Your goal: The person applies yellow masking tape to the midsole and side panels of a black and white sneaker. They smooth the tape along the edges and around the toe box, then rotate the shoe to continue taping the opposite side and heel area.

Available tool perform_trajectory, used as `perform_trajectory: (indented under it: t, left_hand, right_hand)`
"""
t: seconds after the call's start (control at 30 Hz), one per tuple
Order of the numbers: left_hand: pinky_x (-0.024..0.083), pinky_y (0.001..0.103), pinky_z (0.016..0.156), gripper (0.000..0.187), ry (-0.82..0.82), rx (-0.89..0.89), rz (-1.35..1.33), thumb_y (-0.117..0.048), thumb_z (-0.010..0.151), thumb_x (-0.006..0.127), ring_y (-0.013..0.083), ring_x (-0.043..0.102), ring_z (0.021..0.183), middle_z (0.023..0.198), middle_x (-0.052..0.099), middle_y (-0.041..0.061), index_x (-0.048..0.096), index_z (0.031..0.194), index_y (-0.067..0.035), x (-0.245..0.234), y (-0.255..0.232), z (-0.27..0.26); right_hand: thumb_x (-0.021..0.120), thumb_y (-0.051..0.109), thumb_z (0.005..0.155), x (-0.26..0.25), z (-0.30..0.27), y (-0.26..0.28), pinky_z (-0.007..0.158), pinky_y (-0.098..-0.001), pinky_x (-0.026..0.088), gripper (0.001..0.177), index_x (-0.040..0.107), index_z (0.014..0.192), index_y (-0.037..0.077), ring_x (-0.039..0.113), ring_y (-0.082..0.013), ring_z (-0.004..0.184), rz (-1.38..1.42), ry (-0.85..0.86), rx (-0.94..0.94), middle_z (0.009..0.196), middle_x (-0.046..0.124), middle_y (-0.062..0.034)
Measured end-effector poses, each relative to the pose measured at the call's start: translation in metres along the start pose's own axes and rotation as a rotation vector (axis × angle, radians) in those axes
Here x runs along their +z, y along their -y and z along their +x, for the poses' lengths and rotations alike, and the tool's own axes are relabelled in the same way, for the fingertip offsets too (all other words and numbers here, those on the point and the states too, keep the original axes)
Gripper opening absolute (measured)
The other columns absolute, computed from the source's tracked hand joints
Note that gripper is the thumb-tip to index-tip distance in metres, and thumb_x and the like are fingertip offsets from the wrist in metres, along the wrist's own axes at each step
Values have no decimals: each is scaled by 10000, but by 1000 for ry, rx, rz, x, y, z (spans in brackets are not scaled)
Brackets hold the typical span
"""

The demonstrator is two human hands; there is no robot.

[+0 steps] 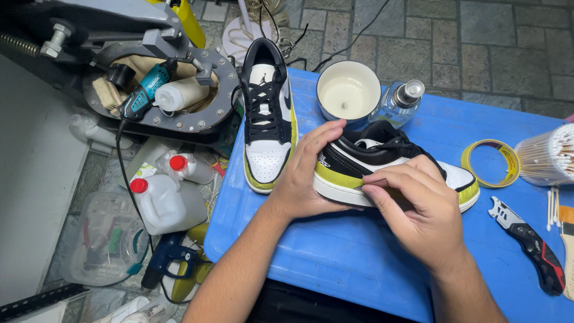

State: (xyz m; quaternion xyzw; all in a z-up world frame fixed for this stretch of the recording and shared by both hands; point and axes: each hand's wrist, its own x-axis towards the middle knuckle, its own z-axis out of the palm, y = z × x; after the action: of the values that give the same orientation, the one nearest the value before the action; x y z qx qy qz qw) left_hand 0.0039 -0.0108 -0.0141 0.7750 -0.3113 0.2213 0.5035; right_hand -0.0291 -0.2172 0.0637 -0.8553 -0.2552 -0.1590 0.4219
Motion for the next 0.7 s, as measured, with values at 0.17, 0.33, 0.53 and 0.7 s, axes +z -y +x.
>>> perform_trajectory:
  t: [0.17, 0.33, 0.53, 0.7]
  left_hand:
    - [419, 442, 1281, 1107, 8, -18, 1, -352, 647, 1014, 327, 491, 1500, 1569, 485, 157, 372, 1510, -90, 0, 0, 0]
    - [416, 445, 1284, 1119, 16, -28, -3, -364, 641, 1015, 330, 486, 1500, 1569, 484, 158, 367, 1513, -93, 1, 1, 0]
    - [414, 448, 1280, 1130, 23, -23, 14, -366, 634, 1015, 335, 482, 1496, 1564, 479, 162, 358, 1512, -94, 2, 2, -1]
    - [411, 456, 1288, 1130, 28, -28, 18, -377, 644, 1014, 334, 477, 1506, 1569, 480, 169, 360, 1518, -83, 2, 4, -1]
  right_hand:
    - [787, 45, 836, -3, -4, -3, 781, -318, 479, 143, 733, 968, 37, 619, -208, 855, -8, -1, -5, 934, 738, -53]
    - [788, 41, 831, -5, -7, -7, 772, -313, 475, 145, 731, 964, 29, 611, -208, 850, -10, -10, 8, 931, 734, -57]
    - [789, 35, 831, -7, -11, -10, 766, -306, 472, 152, 731, 970, 24, 612, -199, 843, 1, -23, 28, 925, 736, -59]
    - [792, 33, 830, -9, -14, -13, 754, -301, 469, 156, 731, 972, 21, 608, -196, 840, -3, -34, 48, 915, 736, -60]
